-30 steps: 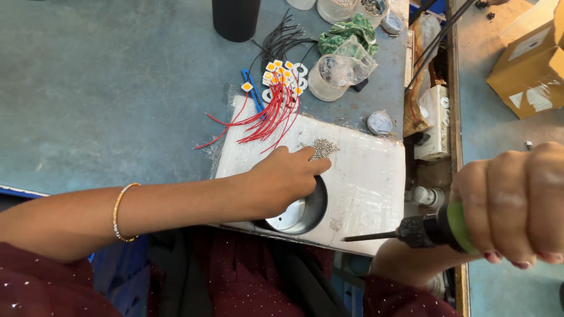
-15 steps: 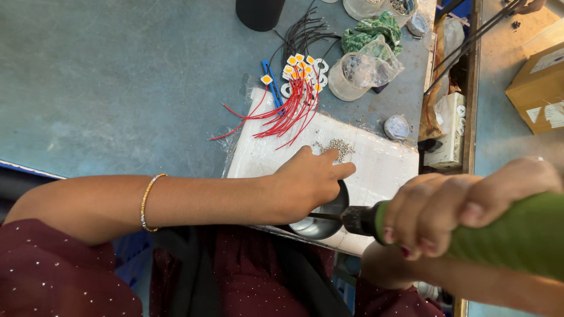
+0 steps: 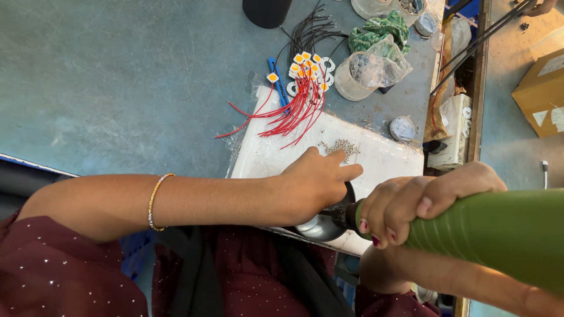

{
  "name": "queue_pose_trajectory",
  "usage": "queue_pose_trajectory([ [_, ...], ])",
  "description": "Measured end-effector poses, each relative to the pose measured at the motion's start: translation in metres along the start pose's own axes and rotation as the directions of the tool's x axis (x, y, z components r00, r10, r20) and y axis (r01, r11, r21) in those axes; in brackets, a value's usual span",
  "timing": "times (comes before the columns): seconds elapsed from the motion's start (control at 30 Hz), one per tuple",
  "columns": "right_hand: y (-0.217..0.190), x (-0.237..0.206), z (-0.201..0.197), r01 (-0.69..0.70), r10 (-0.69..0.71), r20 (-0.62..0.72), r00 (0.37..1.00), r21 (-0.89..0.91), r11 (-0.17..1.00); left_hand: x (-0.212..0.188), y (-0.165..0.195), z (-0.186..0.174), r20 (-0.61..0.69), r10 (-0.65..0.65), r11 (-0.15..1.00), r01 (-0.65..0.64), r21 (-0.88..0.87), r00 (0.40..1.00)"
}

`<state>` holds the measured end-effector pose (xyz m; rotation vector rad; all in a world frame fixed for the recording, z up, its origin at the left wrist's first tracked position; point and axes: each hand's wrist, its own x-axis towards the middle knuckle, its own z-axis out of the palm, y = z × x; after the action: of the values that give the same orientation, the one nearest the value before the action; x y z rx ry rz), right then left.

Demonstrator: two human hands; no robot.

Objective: The person assembles LED light fixtures by inserting red and black wires into a metal base inside a black cylindrical housing, then securing the wires with screws using a green electric screwdriver. The person repeats this process for multiple units, placing finished assemblies into a blue bin.

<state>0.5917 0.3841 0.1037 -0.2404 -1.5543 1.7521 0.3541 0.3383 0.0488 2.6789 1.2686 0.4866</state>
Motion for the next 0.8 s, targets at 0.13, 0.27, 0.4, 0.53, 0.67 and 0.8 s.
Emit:
queue_pose_trajectory([
  [0.13,0.003,0.010,-0.009,-0.018,0.019,0.070,0.997,-0.017,1.000,0.000,-0.001,0.001,-0.022,0.001,1.000,-0.001,-0.007,1.000],
  [0.27,0.016,0.005,-0.002,0.024,-0.030,0.058,0.998,0.103,0.994,0.000,0.000,0.004,-0.061,0.000,1.000,-0.001,-0.014,0.998],
  [0.4,0.013,0.001,0.003,-0.062,0.057,0.063,0.996,0.092,0.994,0.000,0.000,0.007,-0.082,0.003,1.000,-0.002,0.006,0.997],
  [0.53,0.003,0.005,0.013,-0.139,0.136,0.047,0.990,0.046,0.989,0.000,-0.001,0.008,-0.058,0.004,1.000,-0.004,-0.004,0.998],
  [0.67,0.019,-0.001,0.037,0.009,0.011,-0.164,0.986,0.119,0.993,0.001,-0.002,0.009,-0.051,0.008,1.000,-0.008,0.000,0.999],
  [0.8,0.031,0.000,0.045,0.162,-0.137,-0.120,0.983,0.236,0.958,0.002,-0.003,0.011,-0.086,0.016,1.000,-0.017,-0.017,0.996],
])
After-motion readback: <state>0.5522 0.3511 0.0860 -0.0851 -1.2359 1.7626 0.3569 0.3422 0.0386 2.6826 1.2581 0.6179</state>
